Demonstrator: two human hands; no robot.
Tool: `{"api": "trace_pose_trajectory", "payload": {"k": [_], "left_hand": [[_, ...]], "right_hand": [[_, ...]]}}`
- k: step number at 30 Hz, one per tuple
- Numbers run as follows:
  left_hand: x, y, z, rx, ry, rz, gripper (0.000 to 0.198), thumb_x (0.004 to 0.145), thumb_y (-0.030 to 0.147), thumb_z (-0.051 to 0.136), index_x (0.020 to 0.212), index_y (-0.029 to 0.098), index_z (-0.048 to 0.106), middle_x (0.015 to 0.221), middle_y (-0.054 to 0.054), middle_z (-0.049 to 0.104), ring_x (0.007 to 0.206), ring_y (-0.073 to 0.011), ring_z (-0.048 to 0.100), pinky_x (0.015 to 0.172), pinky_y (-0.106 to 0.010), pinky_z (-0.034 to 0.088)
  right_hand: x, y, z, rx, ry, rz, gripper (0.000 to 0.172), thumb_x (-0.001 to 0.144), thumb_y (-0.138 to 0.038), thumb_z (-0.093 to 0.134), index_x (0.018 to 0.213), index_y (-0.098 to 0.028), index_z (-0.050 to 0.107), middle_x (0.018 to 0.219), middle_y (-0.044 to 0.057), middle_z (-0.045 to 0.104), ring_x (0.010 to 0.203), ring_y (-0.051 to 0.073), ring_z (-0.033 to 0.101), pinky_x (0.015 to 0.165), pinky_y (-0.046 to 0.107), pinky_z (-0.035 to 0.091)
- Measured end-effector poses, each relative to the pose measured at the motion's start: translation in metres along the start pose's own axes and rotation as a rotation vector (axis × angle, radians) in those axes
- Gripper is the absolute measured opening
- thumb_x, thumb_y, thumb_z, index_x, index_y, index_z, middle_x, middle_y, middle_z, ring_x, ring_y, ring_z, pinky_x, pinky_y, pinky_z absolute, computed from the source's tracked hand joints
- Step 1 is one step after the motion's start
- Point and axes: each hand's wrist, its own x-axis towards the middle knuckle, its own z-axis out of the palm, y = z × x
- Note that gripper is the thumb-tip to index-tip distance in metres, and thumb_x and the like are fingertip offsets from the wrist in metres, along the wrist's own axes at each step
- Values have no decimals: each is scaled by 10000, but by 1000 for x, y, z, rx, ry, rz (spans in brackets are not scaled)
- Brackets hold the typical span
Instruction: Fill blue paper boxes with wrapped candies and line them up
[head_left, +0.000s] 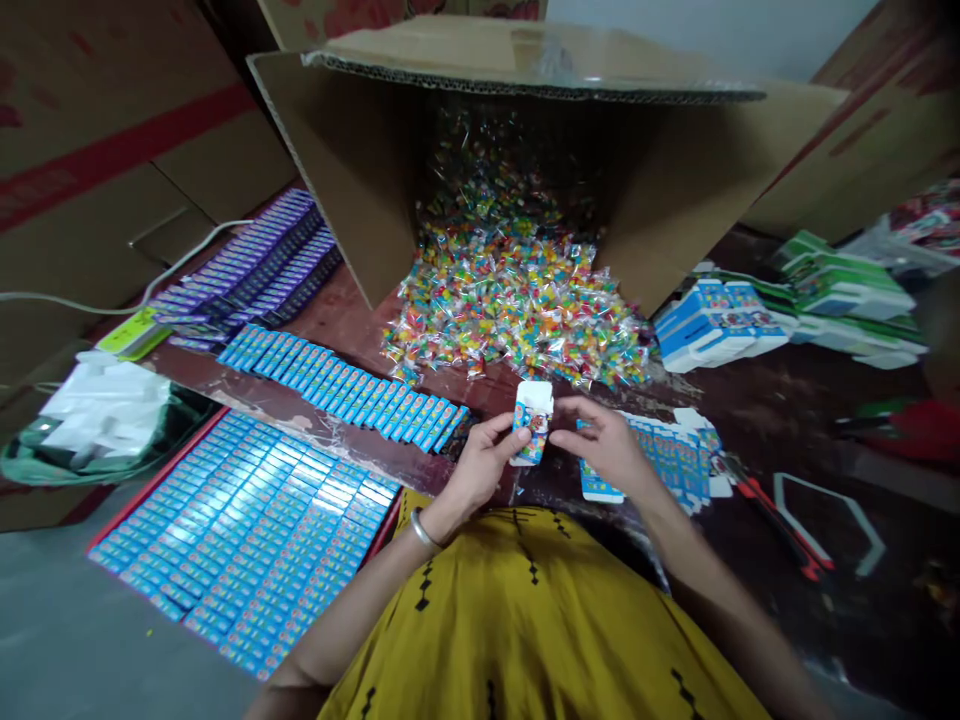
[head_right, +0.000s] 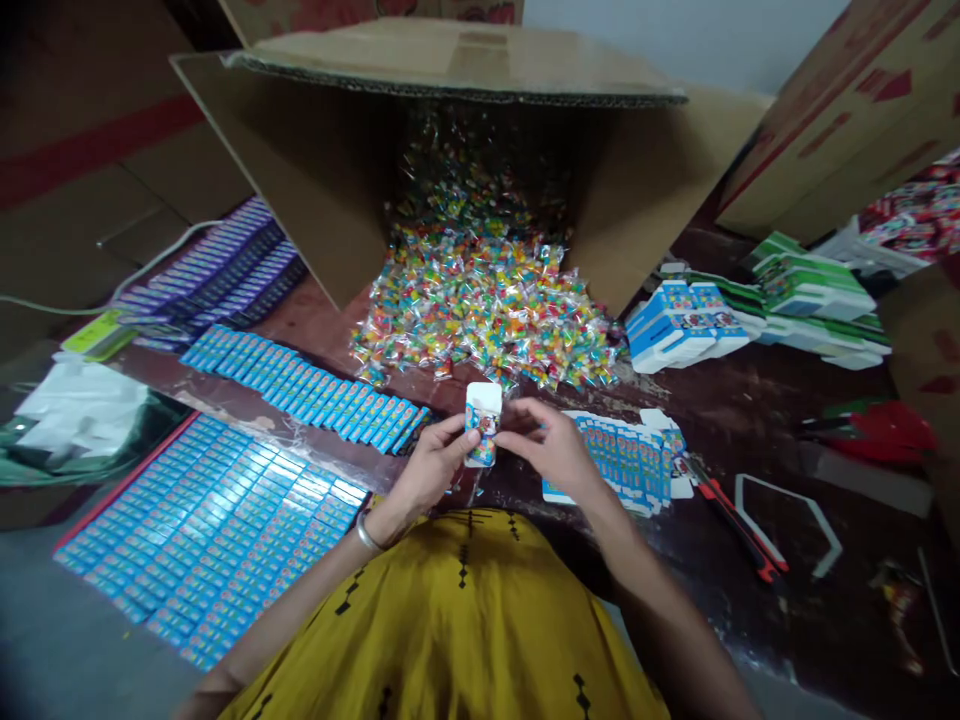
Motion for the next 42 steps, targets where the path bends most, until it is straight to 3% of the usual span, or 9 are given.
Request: {"api": "trace_pose_trajectory", "payload": {"k": [7,10,13,16,25,30,35,39,42], "left_hand": [[0,-9,12,67,261,98,241,750,326,746,871,130,674,809,-24,685,700,-132,603,680,-246,489],[-4,-6,15,148,299,197,407,768,288,734,1129,181,578,871,-16,653,738,-128,615,688,-238,502],[-9,-2,15,275,254,239,535,814,284,686,1301,232,472,1017,-40,617,810,-134,622,725,-247,516],[-11,0,12,340,136,193,519,856,299,634,1343,236,468,1116,-59,585,813,-126,604,718,-239,509],[-9,1,5,246,-95,85,303,846,200,615,1134,188,523,1082,-69,618,927,-162,622,837,-280,506],[-12,2,9,282,-9,119,291,855,174,586,1131,204,500,1161,-73,599,969,-158,616,877,-291,492],[-13,1,7,191,49,129,292,846,133,580,1081,223,434,1071,-44,606,899,-134,624,822,-269,488],[-14,0,6,196,44,125,306,832,111,584,1071,221,429,1035,-33,604,867,-121,619,806,-257,483],[-15,-1,6,239,46,132,295,831,112,587,1063,216,438,1029,-35,592,912,-134,616,843,-273,487]], "right_hand": [[-8,22,31,-110,239,-54,304,856,-410,622,644,-194,598,566,-43,499,537,116,446,506,238,356],[-6,27,38,-6,303,-65,195,838,-392,648,887,-208,691,679,-21,598,602,139,524,566,254,429],[-5,33,44,85,372,-99,383,829,-371,660,1188,-240,634,861,20,677,719,175,609,671,300,504],[-6,38,46,61,397,-144,371,842,-365,644,1191,-241,633,1002,56,695,834,200,642,764,335,522],[-11,32,31,-190,339,-203,127,881,-353,590,850,-234,621,855,38,655,796,199,622,740,328,500],[-6,26,30,-151,312,-240,102,884,-326,568,839,-235,572,1054,74,668,982,228,636,842,360,501],[-3,22,30,49,282,-195,134,876,-332,588,955,-246,521,916,50,676,883,206,657,825,358,523],[1,17,20,-8,73,-229,157,863,-378,612,841,-224,600,926,57,657,904,210,625,829,353,505],[5,15,16,49,42,-145,204,810,-385,684,749,-215,591,835,30,648,775,182,611,726,320,507]]}}
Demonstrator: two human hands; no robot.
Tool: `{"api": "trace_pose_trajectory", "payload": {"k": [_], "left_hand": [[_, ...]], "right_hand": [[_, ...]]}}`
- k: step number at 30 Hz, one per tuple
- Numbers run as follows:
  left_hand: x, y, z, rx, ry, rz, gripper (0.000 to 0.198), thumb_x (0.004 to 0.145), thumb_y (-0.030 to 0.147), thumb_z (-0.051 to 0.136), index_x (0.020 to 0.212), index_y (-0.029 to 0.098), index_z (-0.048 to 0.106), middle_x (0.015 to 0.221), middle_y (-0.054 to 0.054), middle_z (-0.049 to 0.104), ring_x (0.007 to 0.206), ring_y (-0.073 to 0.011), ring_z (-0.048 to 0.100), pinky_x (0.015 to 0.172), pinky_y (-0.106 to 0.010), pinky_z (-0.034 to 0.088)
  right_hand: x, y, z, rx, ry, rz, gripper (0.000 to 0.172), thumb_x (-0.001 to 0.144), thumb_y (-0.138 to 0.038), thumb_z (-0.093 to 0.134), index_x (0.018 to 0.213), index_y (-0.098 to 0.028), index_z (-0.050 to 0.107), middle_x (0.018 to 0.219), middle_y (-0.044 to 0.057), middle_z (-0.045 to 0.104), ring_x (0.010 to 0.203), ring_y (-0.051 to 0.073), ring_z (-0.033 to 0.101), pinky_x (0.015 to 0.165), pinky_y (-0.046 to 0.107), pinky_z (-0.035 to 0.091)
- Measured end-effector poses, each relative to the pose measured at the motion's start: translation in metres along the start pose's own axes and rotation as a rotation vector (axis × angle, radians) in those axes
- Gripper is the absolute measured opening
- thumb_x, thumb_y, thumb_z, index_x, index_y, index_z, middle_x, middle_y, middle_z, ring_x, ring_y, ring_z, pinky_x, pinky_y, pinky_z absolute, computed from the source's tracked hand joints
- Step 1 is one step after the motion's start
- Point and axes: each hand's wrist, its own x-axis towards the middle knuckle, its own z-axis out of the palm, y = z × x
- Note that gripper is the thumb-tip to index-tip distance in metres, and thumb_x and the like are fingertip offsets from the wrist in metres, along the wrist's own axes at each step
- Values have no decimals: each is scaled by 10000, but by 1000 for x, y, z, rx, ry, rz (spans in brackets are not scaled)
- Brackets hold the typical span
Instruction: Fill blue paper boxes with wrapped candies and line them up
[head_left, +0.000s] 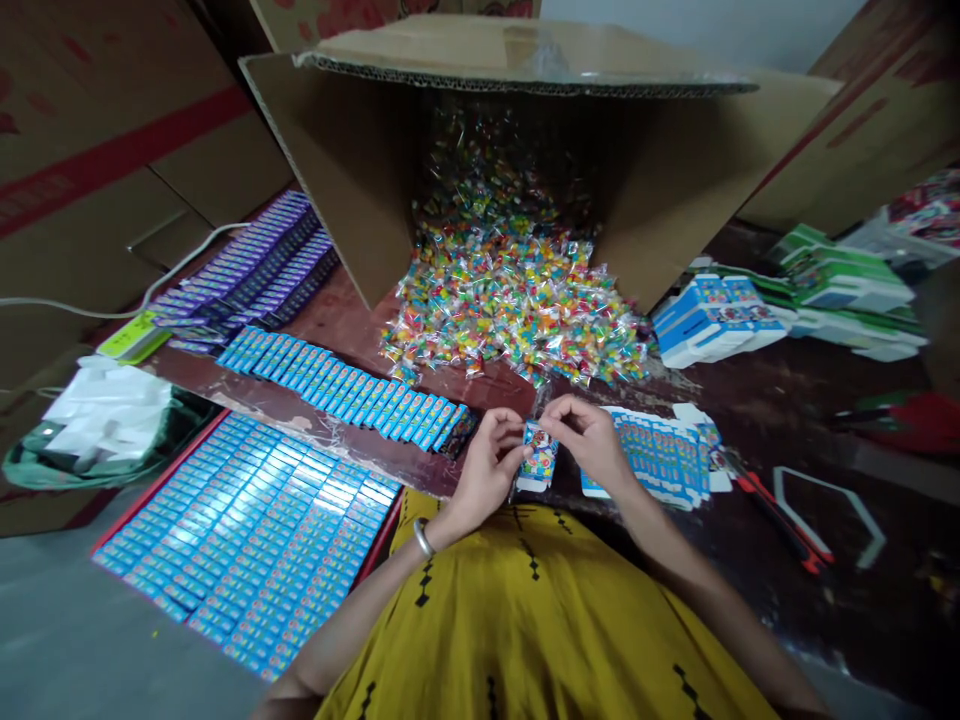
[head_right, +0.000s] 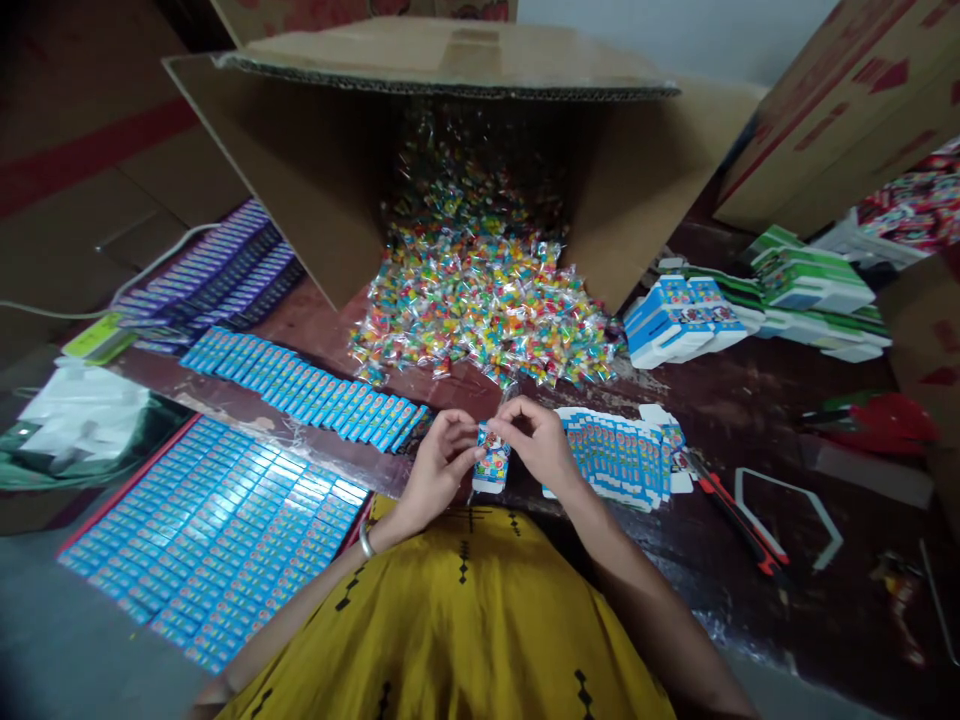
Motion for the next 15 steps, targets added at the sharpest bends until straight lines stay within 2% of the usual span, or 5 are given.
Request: {"api": "trace_pose_trajectory", "payload": {"k": [3,6,11,15], "left_hand": [[-1,1,-1,84,10,28,275,843,129,584,1071,211,454,1055,-49,577,983,-154,605,904,-303,485],[-1,3,-1,132,-16,37,297,853,137,577,1117,208,461,1096,-69,581,1020,-169,604,931,-321,487],[-1,5,-2,122,-76,20,458,856,132,572,1289,222,453,1128,-76,591,1004,-172,611,918,-321,501],[-1,4,-3,116,-84,21,444,871,140,551,1305,228,509,1177,-71,605,1006,-171,614,923,-304,489]], "right_hand": [[5,0,-2,28,-5,122,219,736,-377,759,767,-206,627,772,13,661,713,174,613,674,305,498],[11,0,-8,-43,-31,157,224,756,-398,738,730,-190,660,700,5,655,658,160,590,634,289,461],[18,-2,-17,-99,-131,146,266,783,-411,711,670,-182,639,641,-15,608,599,132,529,575,264,409],[10,-3,-12,-223,-67,12,250,847,-382,649,687,-190,638,718,12,632,687,156,577,659,289,450]]}}
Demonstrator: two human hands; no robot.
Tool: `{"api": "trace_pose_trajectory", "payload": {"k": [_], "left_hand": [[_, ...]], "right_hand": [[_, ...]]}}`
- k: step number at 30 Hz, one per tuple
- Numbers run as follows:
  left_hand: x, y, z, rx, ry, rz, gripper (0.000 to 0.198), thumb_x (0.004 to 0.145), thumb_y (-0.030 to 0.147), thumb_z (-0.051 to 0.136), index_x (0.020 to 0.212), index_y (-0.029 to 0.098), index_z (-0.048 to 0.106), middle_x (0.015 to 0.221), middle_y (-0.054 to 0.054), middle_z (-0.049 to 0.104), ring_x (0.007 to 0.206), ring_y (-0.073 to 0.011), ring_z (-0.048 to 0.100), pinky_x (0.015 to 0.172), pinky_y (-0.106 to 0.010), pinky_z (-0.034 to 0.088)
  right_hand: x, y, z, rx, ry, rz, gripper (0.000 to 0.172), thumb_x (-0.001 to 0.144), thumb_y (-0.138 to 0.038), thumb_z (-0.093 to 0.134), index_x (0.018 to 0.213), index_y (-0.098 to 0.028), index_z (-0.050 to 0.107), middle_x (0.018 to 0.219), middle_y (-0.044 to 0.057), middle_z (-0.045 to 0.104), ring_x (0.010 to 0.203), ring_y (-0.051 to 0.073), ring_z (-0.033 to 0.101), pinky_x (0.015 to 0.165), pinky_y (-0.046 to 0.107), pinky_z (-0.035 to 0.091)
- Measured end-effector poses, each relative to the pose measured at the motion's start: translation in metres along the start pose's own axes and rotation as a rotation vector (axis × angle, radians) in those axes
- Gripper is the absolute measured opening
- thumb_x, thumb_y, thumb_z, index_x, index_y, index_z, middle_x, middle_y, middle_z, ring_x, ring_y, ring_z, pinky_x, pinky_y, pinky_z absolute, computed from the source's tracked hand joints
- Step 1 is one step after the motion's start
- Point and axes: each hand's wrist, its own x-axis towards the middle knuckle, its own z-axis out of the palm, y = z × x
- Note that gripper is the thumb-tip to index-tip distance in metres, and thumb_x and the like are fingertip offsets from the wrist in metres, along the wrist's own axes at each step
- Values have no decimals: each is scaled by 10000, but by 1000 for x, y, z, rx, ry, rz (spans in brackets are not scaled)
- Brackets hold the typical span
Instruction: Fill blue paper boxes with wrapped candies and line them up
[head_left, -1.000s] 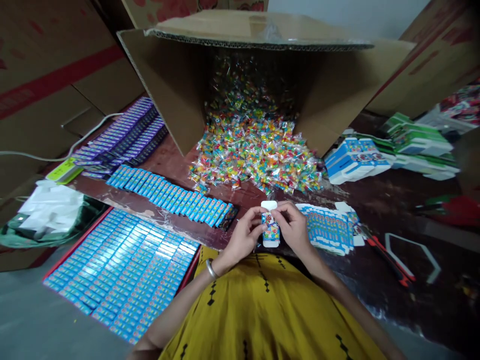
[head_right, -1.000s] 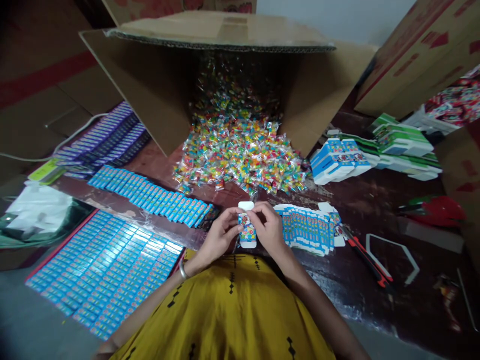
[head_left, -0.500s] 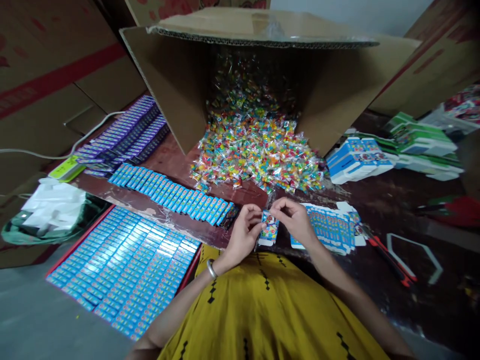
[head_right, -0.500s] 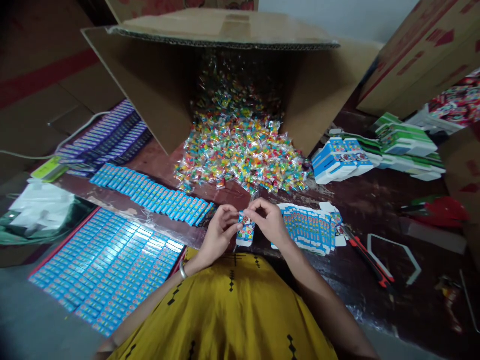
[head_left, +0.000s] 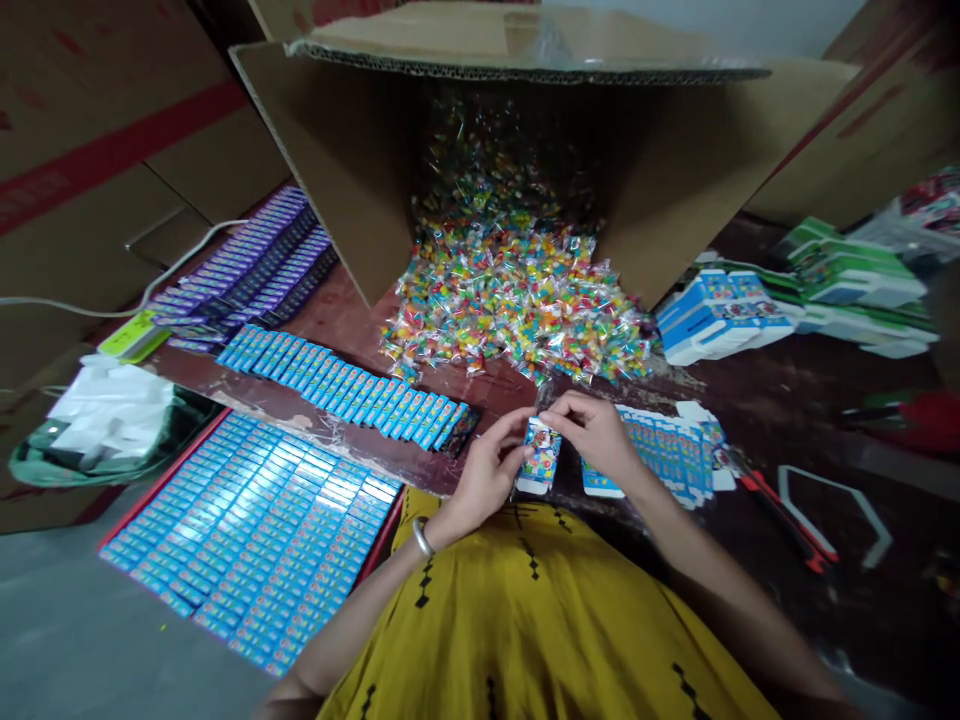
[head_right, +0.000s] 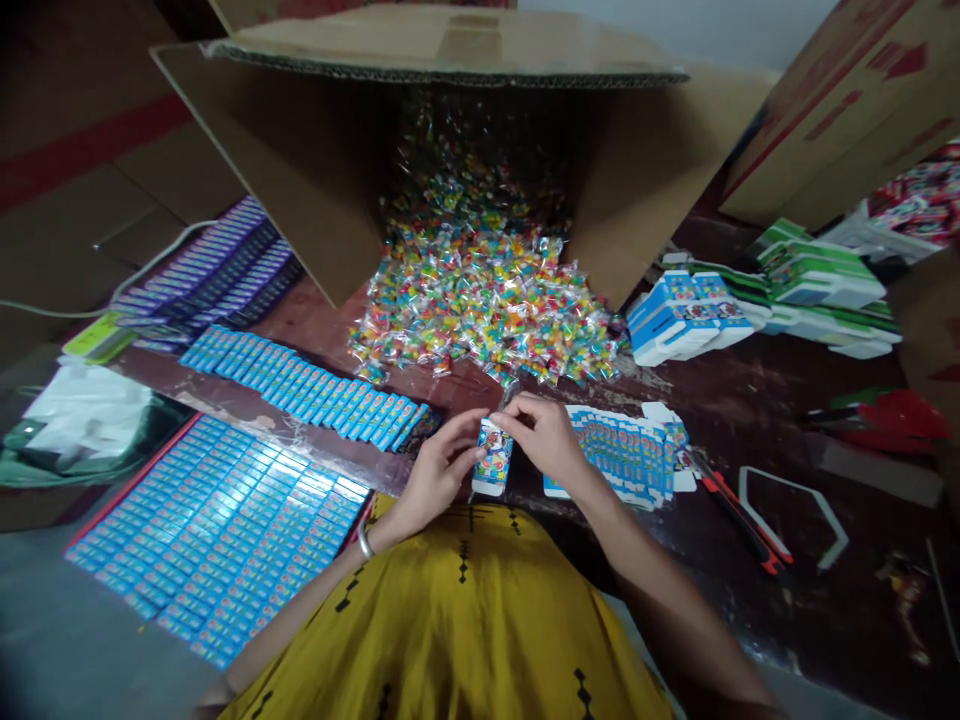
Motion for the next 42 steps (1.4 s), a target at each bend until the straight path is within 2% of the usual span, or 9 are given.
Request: {"api": "trace_pose_trajectory", "payload": {"k": [3,6,9,14,19,24,29,35,42], "left_hand": [[1,-2,-1,-30,28,-2,357,870,146,557,1222,206,561,1173,-72,625,1031,-184,614,924,-299,478],[2,-5,-1,-67,40,-30,278,861,159,578,1137,191,576,1096,-68,646,992,-180,622,875,-283,483],[5,-7,-1,-112,53,-72,250,833,174,630,1074,185,566,1002,-44,638,917,-155,620,813,-257,487],[9,-11,-4,-36,130,-139,286,750,267,743,812,170,480,732,41,528,640,-71,527,599,-173,444],[3,-10,-4,-178,125,-287,413,754,335,717,1036,208,442,897,18,560,584,-80,578,528,-229,523],[-2,-10,-6,-190,91,-351,390,797,359,659,1127,198,526,970,-20,617,730,-138,640,714,-316,570],[3,-21,-6,81,47,-213,260,860,353,592,1055,183,618,980,-37,668,886,-179,615,780,-281,520],[6,-16,0,148,6,-120,278,869,286,593,1131,194,576,1064,-55,674,979,-190,626,858,-286,488],[4,-8,2,92,3,-105,244,895,308,570,1105,185,578,1056,-59,671,972,-192,627,867,-289,479]], "right_hand": [[-15,-3,5,2,-46,10,179,831,-382,670,893,-214,668,883,34,679,754,173,634,670,289,490],[-27,-4,4,30,-185,109,408,757,-398,745,1112,-248,609,878,13,679,671,154,639,590,263,502],[-24,3,-8,15,-252,125,418,767,-405,730,1132,-253,596,846,5,671,703,162,641,594,259,506],[14,36,-40,-475,168,42,197,842,-328,645,1003,-214,630,900,52,673,789,209,638,734,354,510],[44,63,-48,-947,135,-179,173,783,-176,673,952,-215,666,1045,107,660,1020,306,568,805,402,487],[48,61,-48,-788,229,-260,133,900,-242,557,835,-218,671,941,56,701,946,247,606,858,375,472],[38,29,-52,-339,336,-119,170,903,-356,566,890,-214,658,805,16,699,710,189,640,683,316,489],[25,-9,-40,-211,139,-82,137,884,-329,590,868,-219,670,755,-1,672,671,166,615,632,284,467],[23,-19,-16,-429,-24,-229,139,862,-273,627,775,-224,724,1081,70,657,1023,240,602,903,386,447]]}}
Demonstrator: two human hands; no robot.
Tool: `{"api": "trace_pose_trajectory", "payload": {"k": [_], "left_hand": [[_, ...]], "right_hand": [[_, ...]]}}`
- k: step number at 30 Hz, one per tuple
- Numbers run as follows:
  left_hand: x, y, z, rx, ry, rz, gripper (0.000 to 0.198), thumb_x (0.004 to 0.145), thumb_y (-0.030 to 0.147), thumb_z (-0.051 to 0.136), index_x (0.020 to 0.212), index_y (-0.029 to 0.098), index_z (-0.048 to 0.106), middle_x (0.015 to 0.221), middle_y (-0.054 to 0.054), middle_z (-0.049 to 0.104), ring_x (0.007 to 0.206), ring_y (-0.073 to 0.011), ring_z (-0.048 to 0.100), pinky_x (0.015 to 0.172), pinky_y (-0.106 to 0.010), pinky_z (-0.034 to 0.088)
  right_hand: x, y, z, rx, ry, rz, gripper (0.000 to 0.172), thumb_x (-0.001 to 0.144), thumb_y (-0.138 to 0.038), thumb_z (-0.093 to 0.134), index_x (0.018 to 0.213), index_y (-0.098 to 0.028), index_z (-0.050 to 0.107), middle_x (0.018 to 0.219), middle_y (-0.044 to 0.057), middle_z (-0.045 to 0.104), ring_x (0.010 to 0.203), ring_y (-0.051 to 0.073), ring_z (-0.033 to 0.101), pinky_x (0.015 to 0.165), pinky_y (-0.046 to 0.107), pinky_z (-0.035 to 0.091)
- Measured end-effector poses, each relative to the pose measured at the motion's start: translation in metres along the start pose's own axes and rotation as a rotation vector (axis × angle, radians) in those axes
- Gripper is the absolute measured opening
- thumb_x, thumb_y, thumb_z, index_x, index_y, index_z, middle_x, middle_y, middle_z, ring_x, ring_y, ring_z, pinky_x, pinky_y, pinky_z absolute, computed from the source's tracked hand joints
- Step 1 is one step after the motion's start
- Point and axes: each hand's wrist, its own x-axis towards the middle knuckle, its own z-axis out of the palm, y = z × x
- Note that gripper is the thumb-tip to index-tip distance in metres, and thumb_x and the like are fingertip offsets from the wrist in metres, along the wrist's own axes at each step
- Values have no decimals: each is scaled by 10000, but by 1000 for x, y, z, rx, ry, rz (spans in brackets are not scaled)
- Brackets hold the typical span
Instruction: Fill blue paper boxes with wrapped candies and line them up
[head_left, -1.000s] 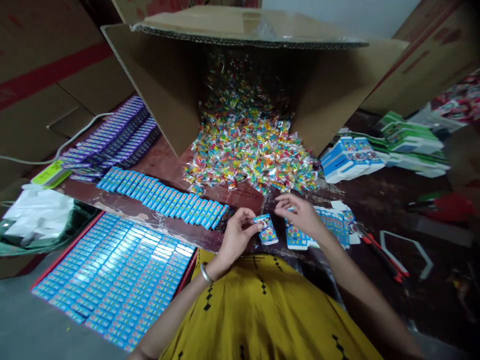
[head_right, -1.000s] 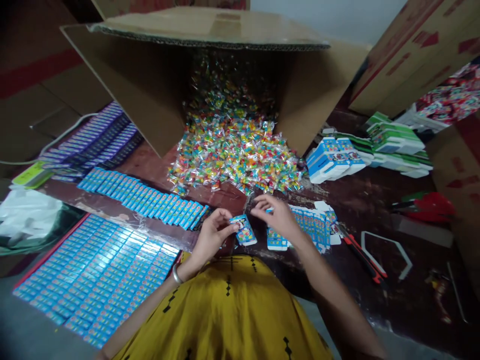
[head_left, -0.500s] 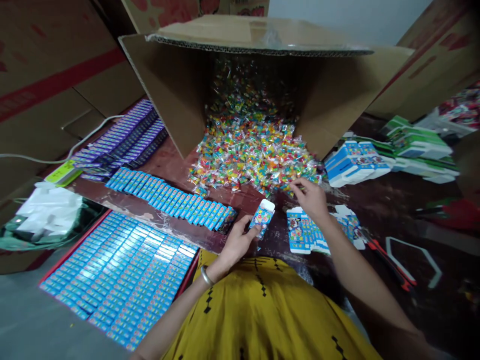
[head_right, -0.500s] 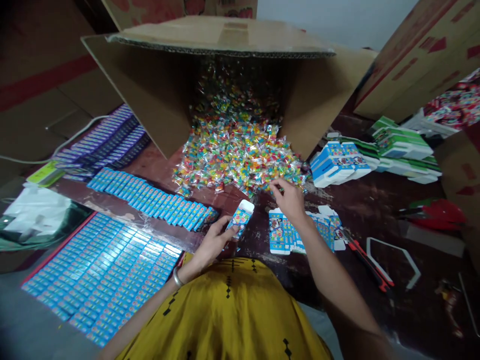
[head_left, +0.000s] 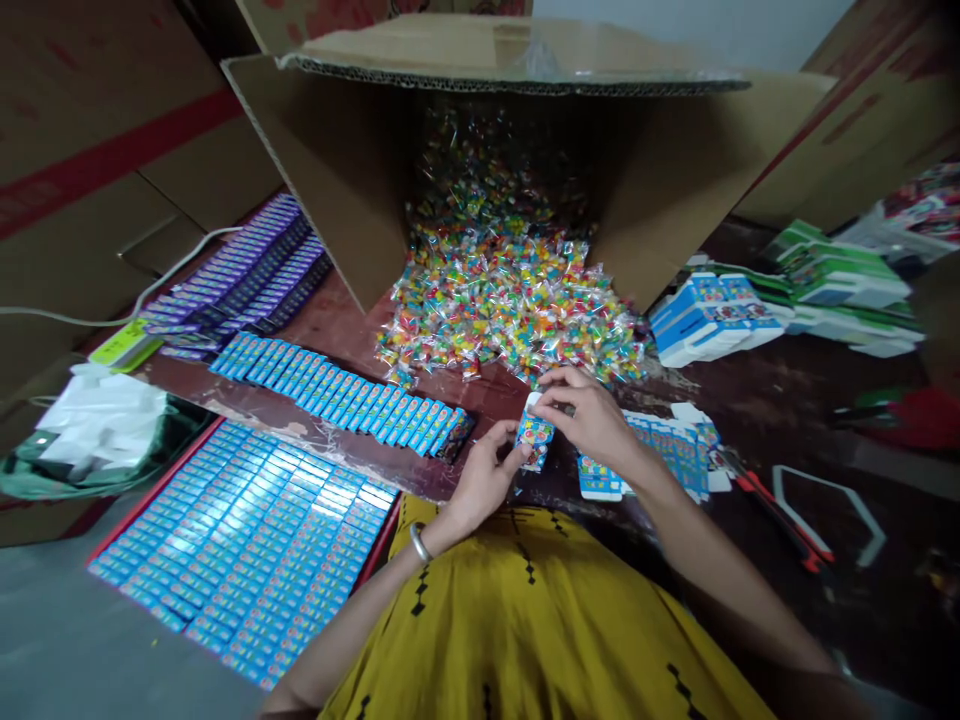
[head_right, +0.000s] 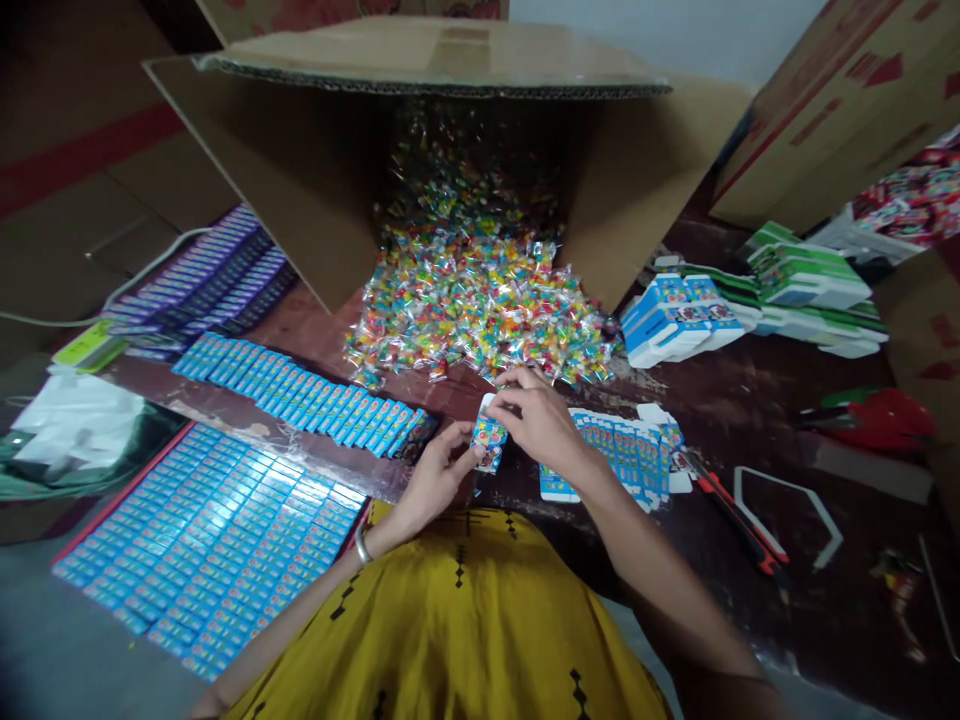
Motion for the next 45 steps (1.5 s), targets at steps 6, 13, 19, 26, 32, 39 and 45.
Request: {"api": "trace_pose_trajectory", "payload": {"k": [6,13,19,26,32,39,45], "left_hand": [[-3,12,0,-177,109,30,446,855,274,631,1259,211,453,1005,-50,634,878,-165,621,785,-273,497],[-2,12,0,-246,96,47,365,829,264,660,1164,207,527,1013,-36,619,813,-127,579,739,-228,461],[-2,9,-2,-257,80,48,288,814,252,678,1055,197,531,962,-17,606,819,-122,574,739,-221,453],[-4,11,-1,-349,156,30,412,793,241,693,1091,237,407,962,-9,605,810,-126,615,747,-244,486],[-8,11,-5,-176,164,65,376,830,221,641,1147,234,441,1011,-29,588,871,-140,611,792,-263,492],[-9,15,-7,-66,85,86,456,840,198,620,1269,232,470,1019,-43,580,936,-169,600,847,-293,502],[-9,16,-11,-81,52,61,352,846,200,605,1195,211,558,1043,-52,622,933,-177,602,819,-277,492]], "right_hand": [[-11,-3,10,353,-19,143,231,924,-350,537,1059,-250,695,1071,61,690,942,216,665,829,359,520],[-30,-1,35,568,53,293,217,847,-356,647,1017,-227,682,887,30,723,803,201,675,730,320,529],[-31,-6,45,538,141,206,84,863,-299,627,831,-222,633,946,40,669,861,191,645,776,317,504],[-26,-11,50,692,180,239,200,787,-346,724,867,-222,588,903,39,681,880,199,653,810,336,516],[-19,-2,42,772,13,338,241,723,-377,777,803,-203,630,815,18,685,738,166,632,688,293,510],[-13,8,32,763,-68,367,255,729,-418,761,716,-180,668,710,3,672,665,153,604,664,295,490],[-20,-3,30,534,-6,235,242,851,-397,643,710,-200,651,758,23,670,726,177,625,717,326,502]]}}
